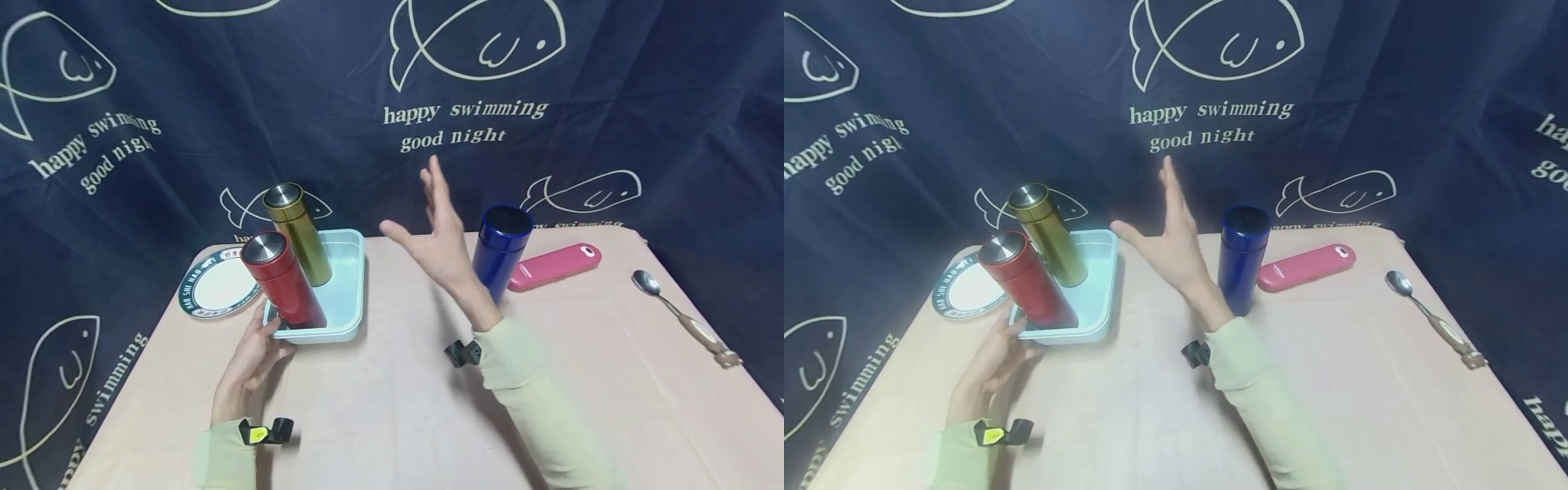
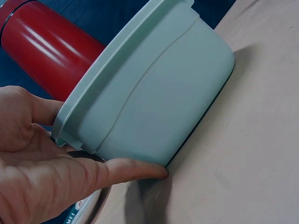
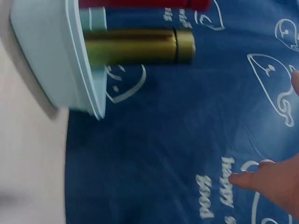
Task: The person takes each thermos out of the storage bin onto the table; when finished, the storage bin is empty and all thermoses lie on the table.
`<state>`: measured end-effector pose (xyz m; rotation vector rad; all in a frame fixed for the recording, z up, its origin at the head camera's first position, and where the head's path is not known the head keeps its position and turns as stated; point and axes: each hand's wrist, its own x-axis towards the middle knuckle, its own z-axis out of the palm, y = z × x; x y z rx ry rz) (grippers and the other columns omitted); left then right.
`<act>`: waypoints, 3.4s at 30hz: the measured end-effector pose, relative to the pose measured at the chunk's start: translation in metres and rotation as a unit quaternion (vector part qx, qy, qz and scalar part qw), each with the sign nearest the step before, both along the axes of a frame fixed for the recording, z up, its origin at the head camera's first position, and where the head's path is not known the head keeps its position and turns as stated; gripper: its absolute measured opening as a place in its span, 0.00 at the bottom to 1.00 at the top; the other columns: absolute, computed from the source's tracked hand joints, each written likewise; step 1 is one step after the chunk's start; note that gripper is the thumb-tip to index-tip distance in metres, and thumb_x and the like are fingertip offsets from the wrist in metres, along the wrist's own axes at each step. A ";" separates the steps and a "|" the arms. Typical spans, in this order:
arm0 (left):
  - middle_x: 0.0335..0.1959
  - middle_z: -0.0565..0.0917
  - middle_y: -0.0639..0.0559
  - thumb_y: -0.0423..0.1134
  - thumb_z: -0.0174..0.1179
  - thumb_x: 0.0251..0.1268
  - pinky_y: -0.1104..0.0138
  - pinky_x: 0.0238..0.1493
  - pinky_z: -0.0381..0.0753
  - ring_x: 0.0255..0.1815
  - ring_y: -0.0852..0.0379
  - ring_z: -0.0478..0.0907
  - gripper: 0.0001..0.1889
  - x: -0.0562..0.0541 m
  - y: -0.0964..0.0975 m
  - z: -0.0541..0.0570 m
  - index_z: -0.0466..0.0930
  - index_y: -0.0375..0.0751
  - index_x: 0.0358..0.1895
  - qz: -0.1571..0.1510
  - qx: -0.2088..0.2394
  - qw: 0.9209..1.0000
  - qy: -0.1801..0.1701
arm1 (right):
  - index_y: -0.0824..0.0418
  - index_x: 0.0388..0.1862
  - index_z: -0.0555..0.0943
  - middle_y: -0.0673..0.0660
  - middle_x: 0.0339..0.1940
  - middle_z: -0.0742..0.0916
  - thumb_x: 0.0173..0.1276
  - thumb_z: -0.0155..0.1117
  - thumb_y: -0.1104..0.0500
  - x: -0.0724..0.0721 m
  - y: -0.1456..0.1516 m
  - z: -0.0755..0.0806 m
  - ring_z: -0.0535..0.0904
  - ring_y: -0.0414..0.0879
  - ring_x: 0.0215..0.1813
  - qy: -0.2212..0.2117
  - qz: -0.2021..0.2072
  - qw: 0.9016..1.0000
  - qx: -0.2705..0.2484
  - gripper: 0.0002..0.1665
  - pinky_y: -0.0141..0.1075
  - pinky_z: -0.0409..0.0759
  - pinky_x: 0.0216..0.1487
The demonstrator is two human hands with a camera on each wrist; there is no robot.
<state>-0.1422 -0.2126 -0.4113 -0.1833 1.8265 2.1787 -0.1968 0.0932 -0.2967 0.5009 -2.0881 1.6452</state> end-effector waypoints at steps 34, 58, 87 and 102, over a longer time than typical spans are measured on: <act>0.79 0.44 0.41 0.35 0.32 0.79 0.36 0.67 0.60 0.76 0.35 0.51 0.34 -0.002 0.002 0.001 0.28 0.58 0.79 0.015 -0.013 1.000 -0.011 | 0.40 0.80 0.39 0.52 0.80 0.59 0.57 0.75 0.47 0.010 -0.124 -0.080 0.55 0.44 0.78 -0.164 0.129 0.977 0.038 0.66 0.55 0.61 0.73; 0.79 0.43 0.39 0.37 0.30 0.80 0.35 0.68 0.55 0.77 0.35 0.49 0.31 0.000 0.004 0.000 0.31 0.56 0.79 0.018 0.005 1.000 -0.007 | 0.48 0.75 0.60 0.52 0.63 0.80 0.57 0.77 0.53 0.011 -0.153 -0.086 0.76 0.43 0.60 -0.086 0.130 0.987 0.044 0.51 0.34 0.77 0.59; 0.80 0.36 0.38 0.36 0.28 0.78 0.33 0.68 0.51 0.77 0.34 0.45 0.32 0.004 0.004 -0.001 0.29 0.54 0.79 0.023 -0.022 0.999 -0.002 | 0.55 0.70 0.66 0.56 0.52 0.85 0.55 0.78 0.57 0.032 -0.079 -0.003 0.82 0.44 0.49 -0.019 0.058 0.997 -0.043 0.46 0.34 0.83 0.50; 0.81 0.36 0.46 0.36 0.29 0.77 0.37 0.67 0.61 0.78 0.35 0.46 0.33 0.001 0.003 -0.001 0.28 0.60 0.79 0.030 -0.061 0.998 -0.015 | 0.56 0.70 0.66 0.56 0.57 0.82 0.56 0.77 0.56 0.027 0.002 -0.017 0.82 0.50 0.52 -0.046 -0.058 0.996 -0.046 0.45 0.44 0.82 0.54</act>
